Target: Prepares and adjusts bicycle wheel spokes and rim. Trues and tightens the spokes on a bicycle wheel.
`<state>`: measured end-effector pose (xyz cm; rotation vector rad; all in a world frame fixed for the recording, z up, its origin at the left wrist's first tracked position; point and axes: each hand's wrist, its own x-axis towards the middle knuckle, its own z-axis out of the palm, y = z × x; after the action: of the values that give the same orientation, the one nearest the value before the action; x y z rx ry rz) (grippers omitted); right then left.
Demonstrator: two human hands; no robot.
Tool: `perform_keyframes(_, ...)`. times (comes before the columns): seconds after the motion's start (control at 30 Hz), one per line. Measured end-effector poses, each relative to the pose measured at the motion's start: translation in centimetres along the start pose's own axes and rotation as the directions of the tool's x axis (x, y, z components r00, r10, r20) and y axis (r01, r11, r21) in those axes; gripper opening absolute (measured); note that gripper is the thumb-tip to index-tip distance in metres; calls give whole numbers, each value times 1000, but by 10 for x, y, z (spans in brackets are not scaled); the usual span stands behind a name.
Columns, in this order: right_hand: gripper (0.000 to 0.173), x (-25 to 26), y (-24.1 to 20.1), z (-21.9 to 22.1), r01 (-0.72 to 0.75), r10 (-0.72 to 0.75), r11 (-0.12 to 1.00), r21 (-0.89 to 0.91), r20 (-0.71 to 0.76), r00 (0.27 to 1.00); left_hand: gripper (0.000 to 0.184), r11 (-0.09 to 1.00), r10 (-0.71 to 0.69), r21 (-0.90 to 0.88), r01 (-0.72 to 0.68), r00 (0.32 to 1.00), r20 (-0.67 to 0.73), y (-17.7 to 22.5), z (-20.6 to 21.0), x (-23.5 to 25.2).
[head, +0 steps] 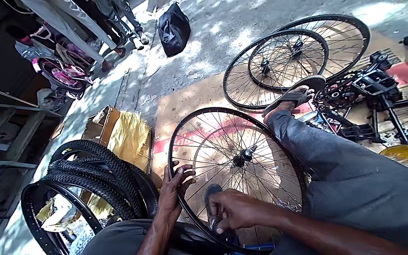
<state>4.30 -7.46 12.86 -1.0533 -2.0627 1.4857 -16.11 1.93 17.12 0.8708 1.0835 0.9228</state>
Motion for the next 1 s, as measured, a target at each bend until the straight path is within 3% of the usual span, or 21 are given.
perform_keyframes(0.07, 24, 5, -4, 20, -23, -4, 972, -234, -117, 993, 33, 1000, -1, -1, 1, 1000, -9, 0, 1, 1)
perform_keyframes(0.1, 23, 6, -6, 22, -8, -21, 958, -286, -99, 995, 32, 1000, 3, 0, -3, 1000, -12, 0, 0, 1)
perform_keyframes(0.2, 35, 0, -2, -6, 106, -97, 993, -60, 132, 986, 33, 1000, 8, 4, -8, 1000, -6, 0, -2, 1)
perform_keyframes(0.27, 34, -2, 6, -14, 127, -141, 983, 130, 104, 984, 33, 1000, 10, 4, -10, 1000, 2, 0, -1, 1)
perform_keyframes(0.33, 31, 1, 3, -1, 54, -54, 999, 2, -26, 998, 32, 1000, 12, 12, -12, 1000, 5, 0, 1, 1)
perform_keyframes(0.4, 24, 6, 3, 19, 42, -78, 965, -257, -131, 988, 33, 999, 21, 29, -21, 1000, -1, 1, 2, 2)
perform_keyframes(0.43, 22, 7, 2, 21, 59, -100, 947, -316, -115, 988, 33, 999, 21, 34, -21, 1000, -5, 1, 2, 2)
perform_keyframes(0.5, 22, 3, 1, 5, 131, -127, 967, -217, 35, 991, 34, 999, 16, 32, -16, 1000, 1, 1, 1, 0)
perform_keyframes(0.53, 31, 0, 3, -7, 157, -144, 982, -107, 120, 982, 34, 1000, 15, 26, -15, 1000, 6, 1, 0, 0)
perform_keyframes(0.57, 35, -2, 6, -15, 174, -171, 985, -4, 152, 973, 34, 1000, 17, 18, -17, 1000, 12, 0, 0, 1)
perform_keyframes(0.63, 30, -2, 8, -14, 130, -141, 985, 115, 85, 986, 35, 1000, 19, 20, -20, 1000, 18, -1, -1, 1)
perform_keyframes(0.7, 30, 4, 4, 4, 35, -37, 999, -27, -48, 998, 35, 999, 22, 42, -22, 1000, 0, 0, 0, 1)
perform_keyframes(0.77, 28, 5, -4, 18, 23, -46, 968, -252, -86, 995, 31, 998, 24, 58, -23, 1000, -7, 3, -1, 5)
perform_keyframes(0.83, 26, 4, -5, 13, 66, -62, 959, -275, 23, 998, 28, 999, 26, 20, -27, 1000, 12, 8, -4, 13)
perform_keyframes(0.9, 40, 2, 2, -3, 130, -105, 983, -130, 178, 978, 33, 1000, -2, -26, 1, 1000, -31, 14, -3, 24)
perform_keyframes(1.0, 38, 6, 14, -7, 189, -177, 981, -35, 224, 958, 36, 998, -62, -19, 60, 989, -136, 13, -3, 30)
